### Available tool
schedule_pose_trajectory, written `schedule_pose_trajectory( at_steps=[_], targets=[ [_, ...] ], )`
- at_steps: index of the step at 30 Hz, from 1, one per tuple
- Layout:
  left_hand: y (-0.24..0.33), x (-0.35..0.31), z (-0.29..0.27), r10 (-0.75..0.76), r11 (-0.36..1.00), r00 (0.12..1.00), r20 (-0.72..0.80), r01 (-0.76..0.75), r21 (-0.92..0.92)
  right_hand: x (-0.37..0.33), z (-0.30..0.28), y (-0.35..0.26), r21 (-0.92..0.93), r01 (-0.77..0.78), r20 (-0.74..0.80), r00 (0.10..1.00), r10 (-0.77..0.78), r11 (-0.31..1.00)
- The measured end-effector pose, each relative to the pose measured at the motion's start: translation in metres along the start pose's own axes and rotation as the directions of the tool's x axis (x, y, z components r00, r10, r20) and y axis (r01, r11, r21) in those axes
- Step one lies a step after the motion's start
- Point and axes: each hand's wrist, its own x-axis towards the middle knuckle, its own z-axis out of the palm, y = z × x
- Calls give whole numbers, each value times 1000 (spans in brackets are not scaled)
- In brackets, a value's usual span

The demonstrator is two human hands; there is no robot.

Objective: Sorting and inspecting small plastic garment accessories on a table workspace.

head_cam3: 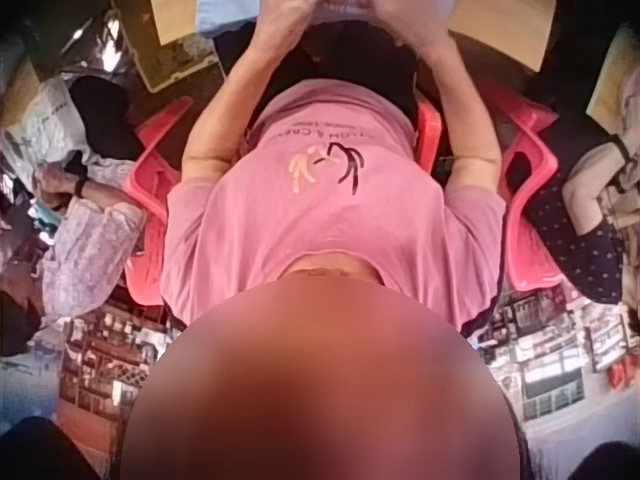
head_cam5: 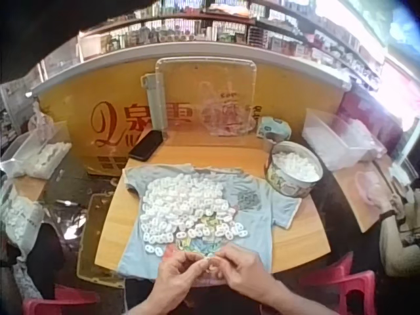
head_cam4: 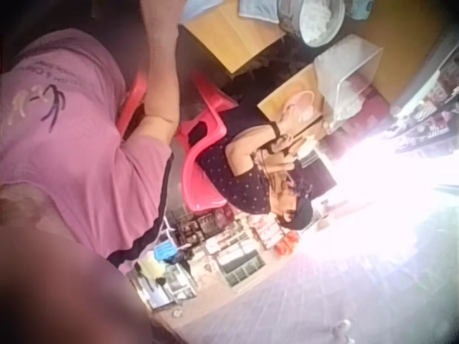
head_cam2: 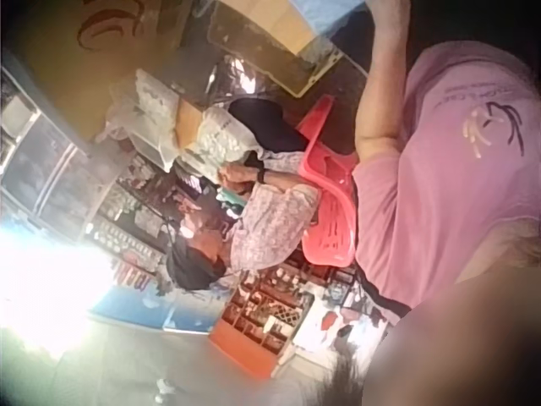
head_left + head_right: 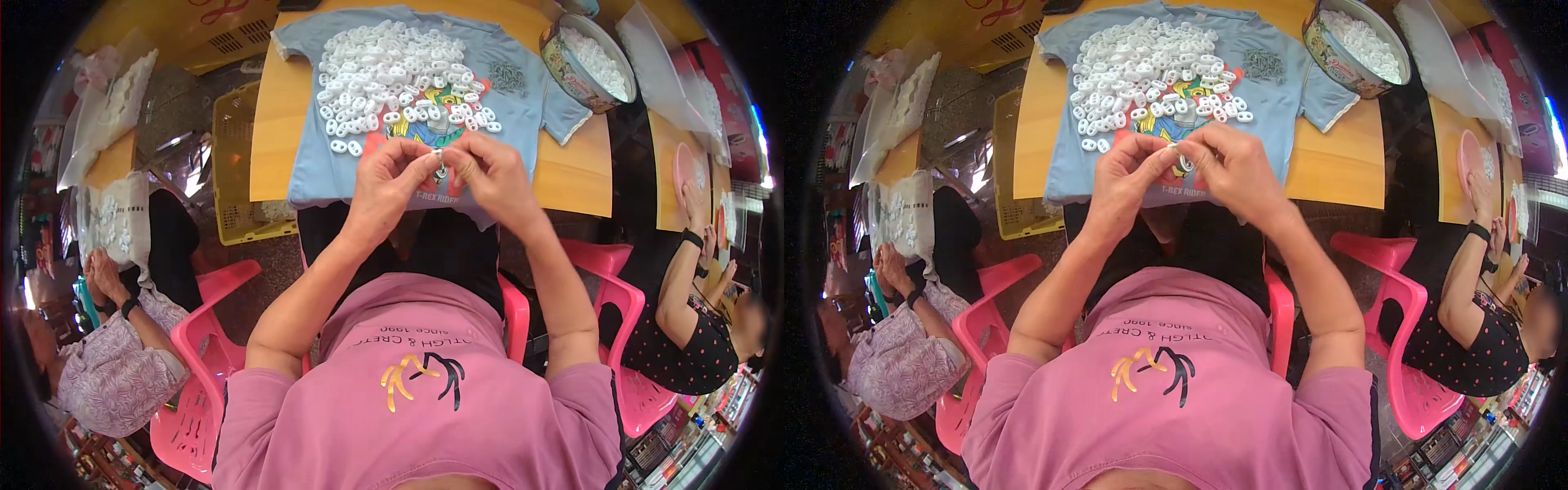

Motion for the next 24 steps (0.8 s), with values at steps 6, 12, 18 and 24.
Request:
schedule_pose_trajectory(
  at_steps=[6,12,18,24],
  targets=[
    [6,3,-14,37,997,995,-94,-43,-69,61,-17,8,-408,285,-3,950,-314,867],
    [11,2,-20,67,992,989,-133,-80,-95,93,-5,4,-646,430,280,902,-328,631],
    [14,2,-21,82,988,989,-121,-96,-117,97,-8,5,-499,373,191,928,-321,782],
    [15,7,-12,91,962,991,-102,-114,-247,60,-8,-10,481,-157,108,987,120,863]
  ],
)
